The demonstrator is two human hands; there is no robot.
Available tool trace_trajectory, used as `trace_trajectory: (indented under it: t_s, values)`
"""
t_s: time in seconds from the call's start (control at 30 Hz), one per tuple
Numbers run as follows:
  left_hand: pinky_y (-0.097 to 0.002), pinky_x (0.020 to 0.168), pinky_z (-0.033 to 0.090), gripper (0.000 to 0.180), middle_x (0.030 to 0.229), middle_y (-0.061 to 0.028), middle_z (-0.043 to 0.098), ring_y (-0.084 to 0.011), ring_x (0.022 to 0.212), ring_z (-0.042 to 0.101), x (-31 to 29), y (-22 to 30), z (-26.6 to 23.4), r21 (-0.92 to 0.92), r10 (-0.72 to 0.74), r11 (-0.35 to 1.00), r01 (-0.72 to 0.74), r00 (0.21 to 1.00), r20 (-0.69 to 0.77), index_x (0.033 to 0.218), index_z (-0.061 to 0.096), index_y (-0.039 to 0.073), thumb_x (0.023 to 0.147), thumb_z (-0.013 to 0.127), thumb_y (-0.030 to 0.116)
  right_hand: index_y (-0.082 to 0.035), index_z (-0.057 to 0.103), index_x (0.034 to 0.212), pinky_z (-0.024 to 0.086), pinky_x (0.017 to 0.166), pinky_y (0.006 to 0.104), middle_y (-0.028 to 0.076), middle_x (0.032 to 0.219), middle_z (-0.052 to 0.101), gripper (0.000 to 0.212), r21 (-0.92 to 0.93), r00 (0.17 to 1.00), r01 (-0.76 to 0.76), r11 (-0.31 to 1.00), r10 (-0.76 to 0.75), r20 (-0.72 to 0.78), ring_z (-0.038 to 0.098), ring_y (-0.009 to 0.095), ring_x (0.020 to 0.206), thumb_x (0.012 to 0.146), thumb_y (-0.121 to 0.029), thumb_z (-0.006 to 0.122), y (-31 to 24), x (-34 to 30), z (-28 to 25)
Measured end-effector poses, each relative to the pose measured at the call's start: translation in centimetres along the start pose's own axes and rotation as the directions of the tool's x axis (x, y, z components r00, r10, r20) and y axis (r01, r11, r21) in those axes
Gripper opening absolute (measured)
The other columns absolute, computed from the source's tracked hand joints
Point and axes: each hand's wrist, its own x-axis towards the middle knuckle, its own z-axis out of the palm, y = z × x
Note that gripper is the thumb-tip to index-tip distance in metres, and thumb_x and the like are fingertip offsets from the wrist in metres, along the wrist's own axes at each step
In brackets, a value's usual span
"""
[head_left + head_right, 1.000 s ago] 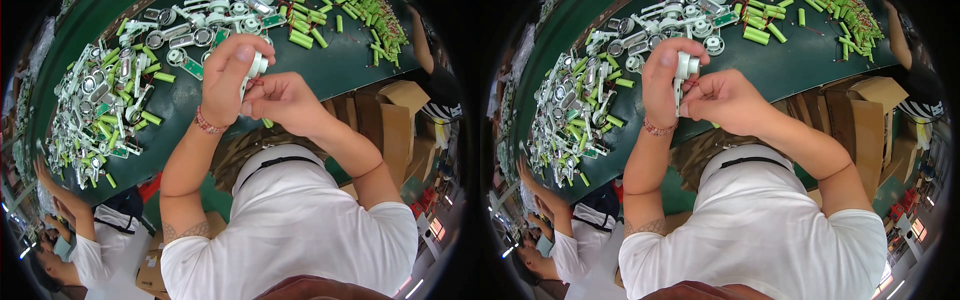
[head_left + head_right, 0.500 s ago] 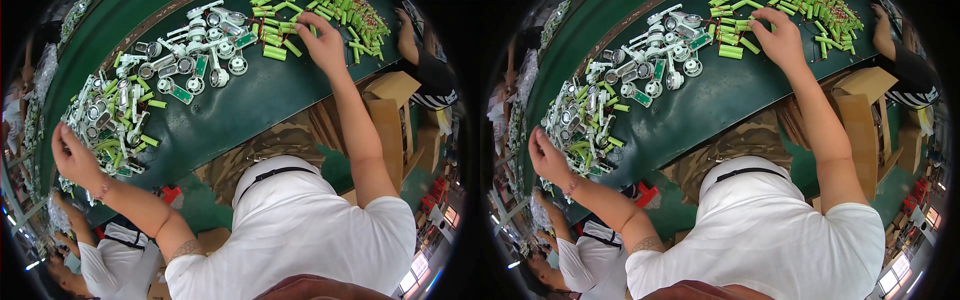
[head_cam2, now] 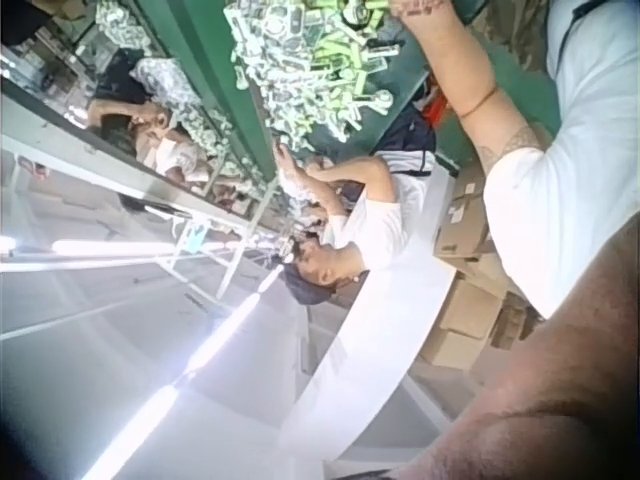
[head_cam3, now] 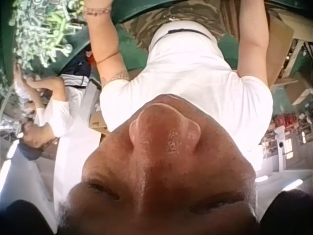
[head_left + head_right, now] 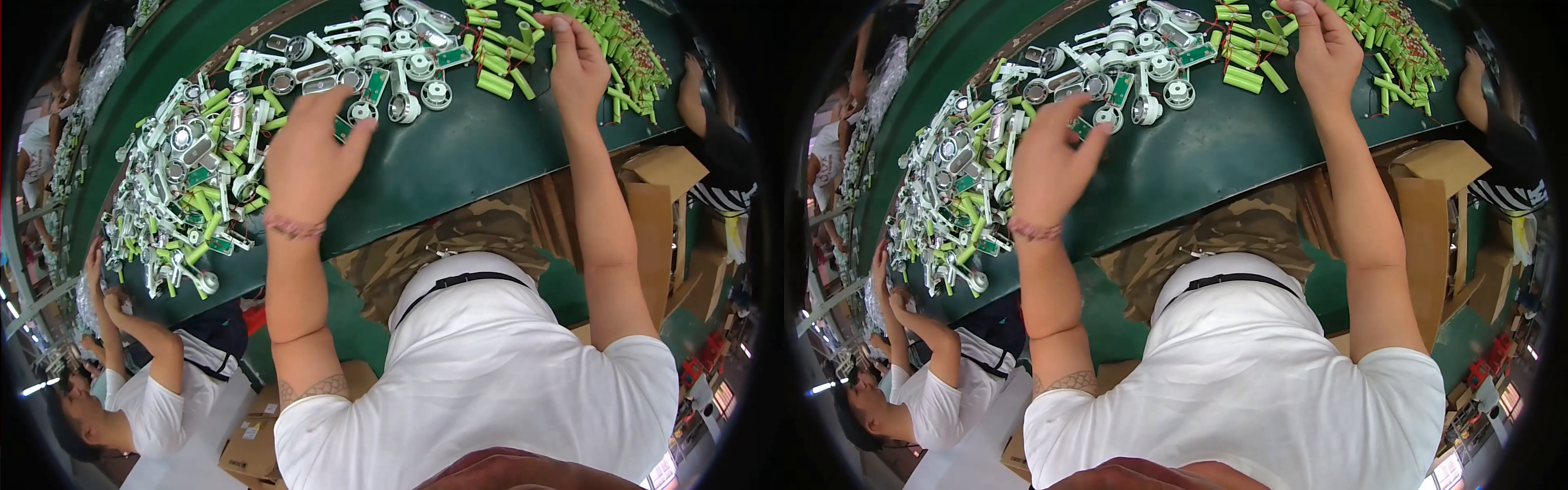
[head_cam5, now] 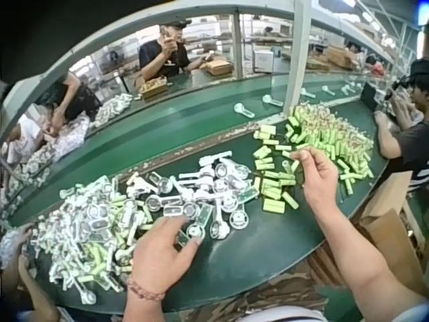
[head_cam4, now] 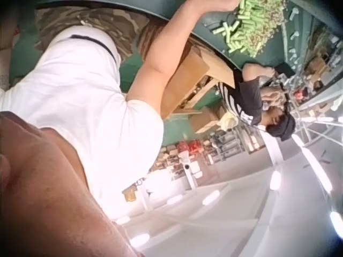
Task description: The person assembles handheld fans by inserting batteries into the plastic fan housings by hand.
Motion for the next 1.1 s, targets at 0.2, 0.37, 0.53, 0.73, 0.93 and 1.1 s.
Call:
trace_trajectory:
  t_s: [0.2,0.37,0.53,0.73,0.93,1.1]
  values:
    - [-0.0428,0.071,0.051,0.032,0.088,-0.0132,0.065,-0.0332,0.083,0.063,1.7,-1.6,3.0,0.191,0.099,0.975,-0.113,0.992,0.082,0.1,0.063,0.008,0.076,0.071,0.027,0.002,0.066,0.107,0.045,0.067,0.0223,0.007,0.098,0.067,0.025,0.476,0.862,-0.472,0.742,0.502,0.072,0.064,0.014,0.096,0.094,-0.019,0.063,-4.3,-2.7,1.6]
    - [-0.0406,0.072,0.051,0.028,0.09,-0.0114,0.065,-0.0321,0.083,0.062,2.4,-3.1,3.8,-0.053,0.146,0.987,-0.151,0.986,-0.087,0.097,0.066,0.008,0.073,0.068,0.023,0.002,0.063,0.113,0.046,0.073,0.0242,0.009,0.108,0.065,0.029,0.52,0.708,-0.67,0.53,0.667,0.232,0.061,0.014,0.105,0.094,-0.02,0.063,-7.0,-5.5,1.9]
    - [-0.0268,0.067,0.051,0.03,0.094,-0.0082,0.06,-0.0179,0.076,0.061,2.1,-3.6,2.4,-0.45,0.002,0.887,-0.098,0.978,-0.209,0.103,0.067,0.008,0.073,0.067,0.008,0.003,0.062,0.117,0.047,0.082,0.0246,0.007,0.108,0.066,0.029,0.401,0.63,-0.776,0.487,0.613,0.477,0.061,0.014,0.105,0.094,-0.014,0.061,-8.8,-7.9,1.8]
    - [-0.0245,0.08,0.047,0.041,0.11,-0.0089,0.062,-0.0127,0.093,0.058,2.3,-4.3,1.2,-0.898,-0.137,0.399,-0.184,0.957,-0.257,0.123,0.053,-0.005,0.082,0.054,-0.004,0.004,0.063,0.116,0.051,0.087,0.0265,0.01,0.107,0.067,0.026,0.392,0.623,-0.768,0.507,0.446,0.643,0.064,0.014,0.096,0.09,-0.002,0.063,-10.8,-9.5,3.7]
    - [-0.0315,0.086,0.048,0.04,0.105,-0.0127,0.063,-0.0215,0.093,0.062,2.2,-3.7,1.8,-0.995,-0.137,0.01,-0.099,0.986,-0.1,0.124,0.05,-0.005,0.09,0.051,0.018,0.003,0.064,0.111,0.041,0.106,0.0404,0.01,0.104,0.067,0.021,0.378,0.575,-0.796,0.472,0.397,0.716,0.063,0.018,0.1,0.092,-0.003,0.059,-11.0,-9.8,4.2]
    - [-0.0372,0.085,0.052,0.043,0.101,-0.0144,0.063,-0.0256,0.091,0.064,1.8,-3.6,2.5,-0.966,-0.02,-0.258,0.013,1.0,0.019,0.124,0.049,-0.004,0.092,0.045,0.024,0.002,0.067,0.105,0.034,0.11,0.0381,0.011,0.103,0.068,0.016,0.372,0.788,-0.444,0.815,0.158,0.595,0.064,0.016,0.096,0.092,-0.004,0.061,-10.4,-10.0,5.1]
